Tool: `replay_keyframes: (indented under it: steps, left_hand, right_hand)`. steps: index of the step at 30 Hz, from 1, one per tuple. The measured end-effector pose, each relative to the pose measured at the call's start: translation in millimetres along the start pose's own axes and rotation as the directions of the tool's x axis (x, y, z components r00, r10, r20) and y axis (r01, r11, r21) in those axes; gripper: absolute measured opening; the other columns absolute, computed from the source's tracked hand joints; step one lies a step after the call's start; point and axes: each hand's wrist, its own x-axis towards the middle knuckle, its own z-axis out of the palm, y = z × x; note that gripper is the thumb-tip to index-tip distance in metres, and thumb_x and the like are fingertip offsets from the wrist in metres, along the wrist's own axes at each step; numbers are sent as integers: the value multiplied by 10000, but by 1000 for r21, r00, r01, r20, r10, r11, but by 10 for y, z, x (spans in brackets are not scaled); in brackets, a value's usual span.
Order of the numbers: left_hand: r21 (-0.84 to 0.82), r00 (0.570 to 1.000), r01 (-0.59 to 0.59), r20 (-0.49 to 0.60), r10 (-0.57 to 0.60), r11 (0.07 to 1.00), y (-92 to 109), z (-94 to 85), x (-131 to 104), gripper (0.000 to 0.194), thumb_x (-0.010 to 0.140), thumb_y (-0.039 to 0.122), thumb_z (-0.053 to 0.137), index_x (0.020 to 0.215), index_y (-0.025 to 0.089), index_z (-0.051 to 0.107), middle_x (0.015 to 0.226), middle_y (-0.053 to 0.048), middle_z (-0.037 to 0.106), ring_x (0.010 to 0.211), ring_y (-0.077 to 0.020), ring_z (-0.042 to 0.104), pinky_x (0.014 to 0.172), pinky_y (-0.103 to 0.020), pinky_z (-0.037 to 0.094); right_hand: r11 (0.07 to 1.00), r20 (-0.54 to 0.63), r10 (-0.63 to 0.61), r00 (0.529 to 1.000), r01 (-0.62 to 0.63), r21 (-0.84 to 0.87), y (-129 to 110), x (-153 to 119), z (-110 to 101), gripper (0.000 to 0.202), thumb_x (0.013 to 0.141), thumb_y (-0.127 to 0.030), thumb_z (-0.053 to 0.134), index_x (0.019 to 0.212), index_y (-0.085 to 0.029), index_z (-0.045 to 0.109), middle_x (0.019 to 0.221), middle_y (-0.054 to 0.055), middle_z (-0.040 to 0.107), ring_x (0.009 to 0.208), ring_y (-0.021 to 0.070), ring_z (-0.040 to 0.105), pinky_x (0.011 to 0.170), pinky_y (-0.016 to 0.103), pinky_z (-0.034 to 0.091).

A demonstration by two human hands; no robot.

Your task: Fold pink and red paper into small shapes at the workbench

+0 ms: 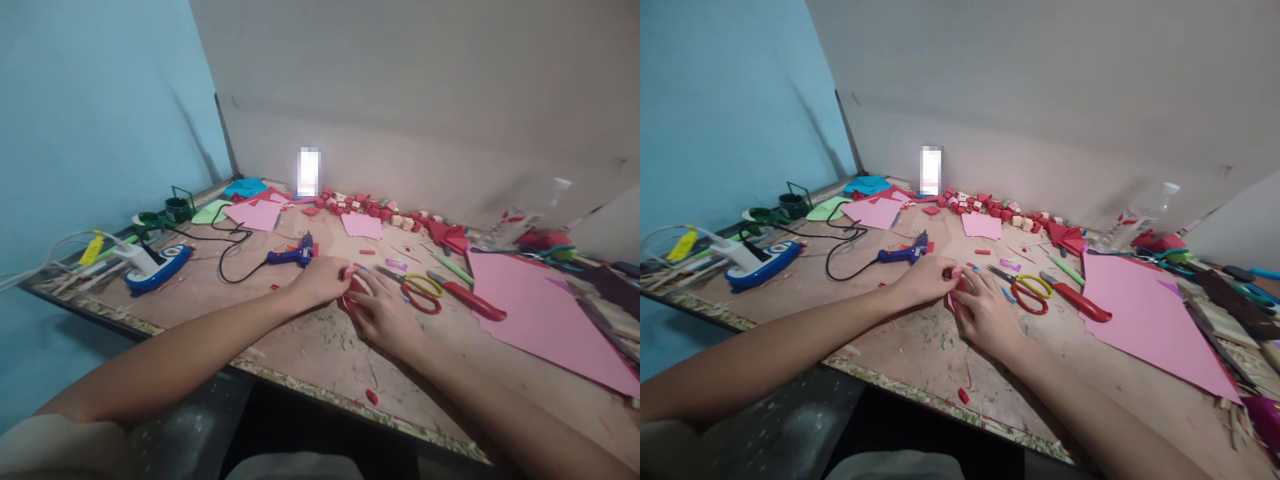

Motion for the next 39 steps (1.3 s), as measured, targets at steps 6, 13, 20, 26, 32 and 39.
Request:
replay_keyframes:
  steps: [6,13,20,26,32,39]
  left_hand:
    - [-19,1000,1,-10,-2,1000,15,-21,-7,246,1002,370,615,968,137,685,925,-39,710,829,-172,689,797,-370,586]
    - [-47,1000,-4,-26,3,999,35,-47,-12,261,1002,373,609,918,139,687,882,-30,710,807,-169,684,796,-367,574]
    - [-53,1000,12,-18,-13,999,31,-33,-13,258,999,375,615,922,138,682,891,-31,705,812,-169,682,795,-367,577]
    - [-87,999,29,-17,-31,996,49,-49,-9,264,992,388,624,913,140,673,878,-26,695,795,-165,671,785,-361,570]
    - [-236,997,14,-75,-33,972,58,-69,-21,231,899,260,648,691,157,644,661,3,615,658,-156,575,667,-289,451]
    - [-555,996,-17,-83,-35,832,151,-124,-64,213,852,324,647,775,137,716,718,-10,678,662,-148,581,610,-247,429]
  right_hand:
    - [1000,17,19,1000,-18,-8,-4,-5,17,245,963,-155,548,1061,-176,772,1466,166,552,1353,370,490,1094,569,473]
    - [999,35,43,998,-43,17,-30,20,6,248,987,-168,515,1064,-140,750,1447,180,566,1346,369,491,1112,550,461]
    - [989,50,86,995,-91,112,17,26,30,256,979,-162,510,1141,-160,709,1457,178,548,1340,345,504,1101,553,474]
    - [954,29,129,991,-132,268,16,25,33,243,945,-160,547,1101,-179,733,1457,156,561,1362,355,483,1140,568,414]
    - [787,-69,366,928,-269,555,82,22,-29,201,935,-220,558,1000,-217,748,1301,116,668,1238,307,590,1109,530,434]
    - [242,168,573,802,-362,900,191,34,-18,295,895,-418,691,1079,-196,755,1030,89,765,854,236,727,743,366,591]
